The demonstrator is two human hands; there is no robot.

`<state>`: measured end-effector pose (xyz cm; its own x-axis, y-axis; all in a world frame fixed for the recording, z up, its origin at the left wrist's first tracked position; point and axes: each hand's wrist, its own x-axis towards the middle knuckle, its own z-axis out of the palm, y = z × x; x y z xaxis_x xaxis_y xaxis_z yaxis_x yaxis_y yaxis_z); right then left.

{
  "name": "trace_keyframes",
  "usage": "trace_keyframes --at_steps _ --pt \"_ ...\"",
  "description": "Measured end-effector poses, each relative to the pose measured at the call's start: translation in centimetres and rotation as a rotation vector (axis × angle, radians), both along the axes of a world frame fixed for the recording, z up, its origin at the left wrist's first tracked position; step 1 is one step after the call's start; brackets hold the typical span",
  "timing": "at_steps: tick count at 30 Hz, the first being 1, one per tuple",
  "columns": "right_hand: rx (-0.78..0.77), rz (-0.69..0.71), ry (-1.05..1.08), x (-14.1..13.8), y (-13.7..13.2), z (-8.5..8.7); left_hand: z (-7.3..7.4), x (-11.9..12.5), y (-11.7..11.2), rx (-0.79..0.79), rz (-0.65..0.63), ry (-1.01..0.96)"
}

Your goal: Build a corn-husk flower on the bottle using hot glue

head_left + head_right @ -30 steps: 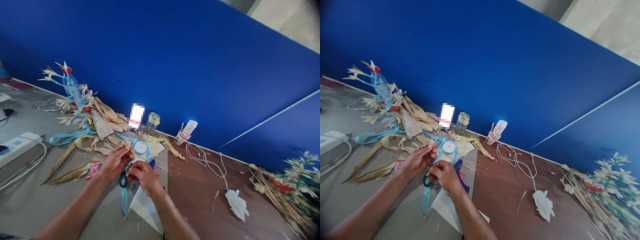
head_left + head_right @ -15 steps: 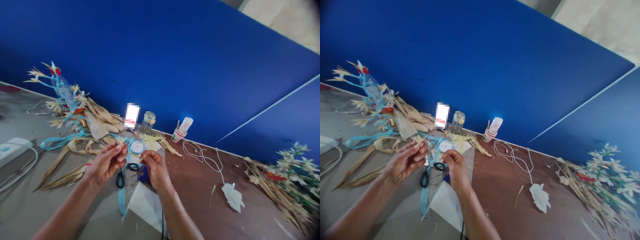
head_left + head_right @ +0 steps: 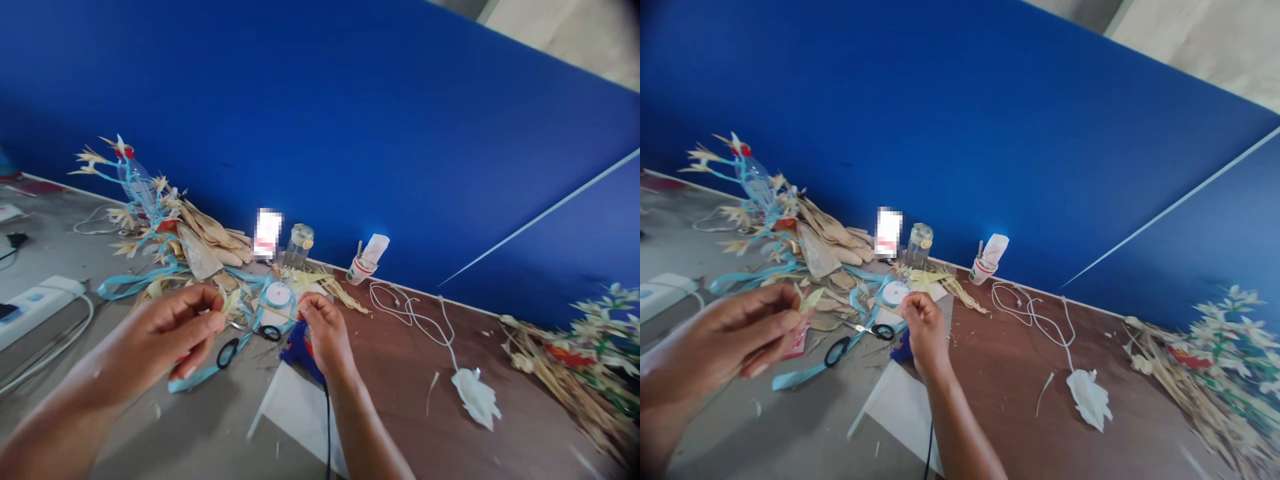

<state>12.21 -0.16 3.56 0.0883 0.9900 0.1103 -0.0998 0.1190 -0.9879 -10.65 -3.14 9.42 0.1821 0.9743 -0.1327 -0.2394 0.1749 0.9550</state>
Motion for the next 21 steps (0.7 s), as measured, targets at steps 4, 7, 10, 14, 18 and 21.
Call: trace_keyframes --at_steps 4,7,10,14,18,21 --pt "-0.032 0.022 0.057 -0.4 0.0 -0.2 -2.4 1.5 0.7 0.046 -0.024 0.034" --pt "-0.076 0.012 0.088 -0.8 0.3 -0.5 -5.8 3.8 1.5 -0.039 0.042 -0.121" --pt "-0.113 -0.026 0.052 -1.1 0.8 -0.9 -8.2 5.8 1.9 -0.077 0.060 -0.194" --pt "-0.150 -0.034 -0.040 -1.4 1.4 -1.7 -9.0 7.6 2.3 -0.090 -0.014 -0.242" --pt "-0.158 -0.015 -0.100 -1.5 1.5 -2.2 -9.4 8.5 2.8 -0.110 -0.036 -0.256" --pt "-0.169 -0.012 -0.119 -1.5 1.6 -2.4 -9.8 8.6 2.9 -0.140 -0.049 -0.288"
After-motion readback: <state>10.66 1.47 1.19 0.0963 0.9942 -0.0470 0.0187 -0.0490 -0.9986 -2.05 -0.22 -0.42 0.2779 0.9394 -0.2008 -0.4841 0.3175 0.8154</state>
